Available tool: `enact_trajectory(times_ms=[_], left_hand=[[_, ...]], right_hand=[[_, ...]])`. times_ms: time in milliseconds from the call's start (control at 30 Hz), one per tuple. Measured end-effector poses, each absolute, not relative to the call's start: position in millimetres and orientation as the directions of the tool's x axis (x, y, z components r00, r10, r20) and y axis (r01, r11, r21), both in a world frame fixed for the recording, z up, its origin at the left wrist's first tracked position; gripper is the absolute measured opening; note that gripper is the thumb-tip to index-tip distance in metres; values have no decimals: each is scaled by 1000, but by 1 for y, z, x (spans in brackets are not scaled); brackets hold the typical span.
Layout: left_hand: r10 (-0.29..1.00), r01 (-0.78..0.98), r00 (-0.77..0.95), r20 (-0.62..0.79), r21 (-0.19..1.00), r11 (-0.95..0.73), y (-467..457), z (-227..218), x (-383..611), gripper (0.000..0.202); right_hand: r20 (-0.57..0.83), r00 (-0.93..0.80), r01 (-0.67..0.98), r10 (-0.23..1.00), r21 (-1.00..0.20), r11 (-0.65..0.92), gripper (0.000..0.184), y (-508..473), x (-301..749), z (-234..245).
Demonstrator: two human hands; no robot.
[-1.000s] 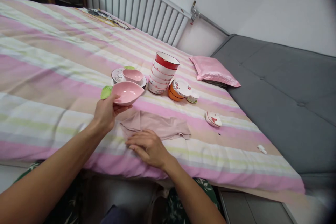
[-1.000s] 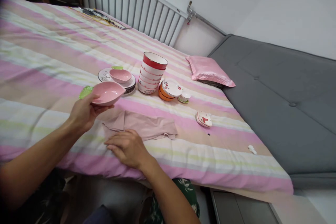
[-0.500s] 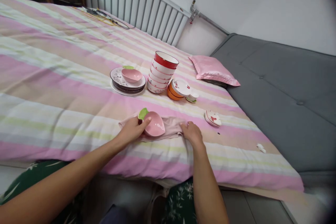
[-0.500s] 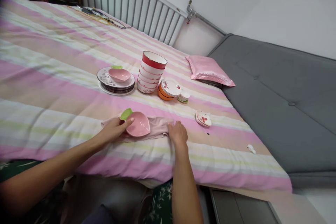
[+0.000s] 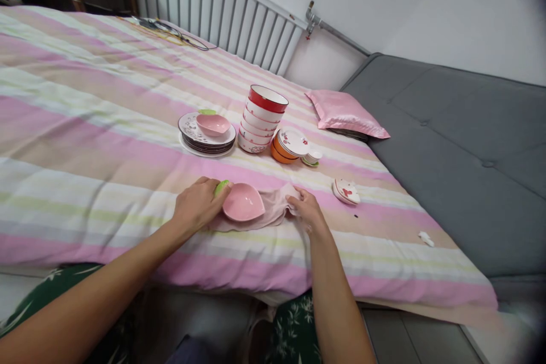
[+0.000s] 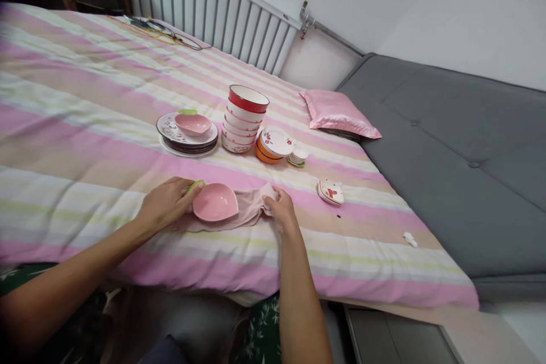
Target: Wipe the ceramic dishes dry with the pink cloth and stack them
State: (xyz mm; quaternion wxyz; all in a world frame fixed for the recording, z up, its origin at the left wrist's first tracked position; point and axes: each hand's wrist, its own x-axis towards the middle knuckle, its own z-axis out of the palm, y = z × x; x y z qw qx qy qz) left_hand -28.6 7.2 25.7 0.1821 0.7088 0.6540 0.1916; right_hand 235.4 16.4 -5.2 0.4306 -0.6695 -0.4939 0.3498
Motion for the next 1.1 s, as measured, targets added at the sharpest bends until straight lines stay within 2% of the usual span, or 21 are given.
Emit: enact_trajectory(times_ms=[167, 233, 300, 367, 500, 567, 667, 800, 867, 933, 1100], left_hand=[[997, 850, 83, 3, 522, -72, 16, 29, -40, 59], [996, 852, 92, 9, 518, -84, 19, 30, -44, 50], [995, 855, 99, 14, 511, -92, 21, 31, -48, 41], [995, 860, 96, 22, 502, -94, 24, 32, -52, 37], [993, 881, 117, 25, 458, -115, 26, 36, -59, 29], [982, 892, 186, 0, 418, -169, 26, 37, -61, 23], [941, 878, 335, -38, 375, -298, 24, 36, -63, 15], [873, 842, 485, -48, 296, -451, 22, 32, -64, 35], [870, 845, 490, -51, 275, -459, 23, 29, -63, 39], [874, 848, 484, -42, 271, -456, 24, 27, -61, 33], [888, 852, 460, -11, 285, -438, 25, 24, -57, 23]], right_hand=[[125, 154, 246, 980, -966, 84, 56, 8, 199, 10], [249, -4, 216, 968, -945, 244, 57, 1, 184, 15], [289, -133, 239, 948, -919, 314, 55, -6, 174, 17], [302, -155, 297, 941, -894, 336, 50, -9, 169, 17], [347, -6, 481, 938, -821, 307, 36, -5, 169, 8], [328, 23, 570, 945, -781, 257, 37, -1, 169, 3], [261, -5, 616, 965, -760, 208, 42, 3, 165, -5], [202, -22, 654, 979, -738, 167, 46, 5, 159, -10], [177, -20, 688, 984, -712, 142, 48, 5, 159, -11], [156, -21, 726, 988, -677, 122, 49, 5, 159, -11], [102, -29, 818, 994, -569, 82, 29, 3, 159, -7]])
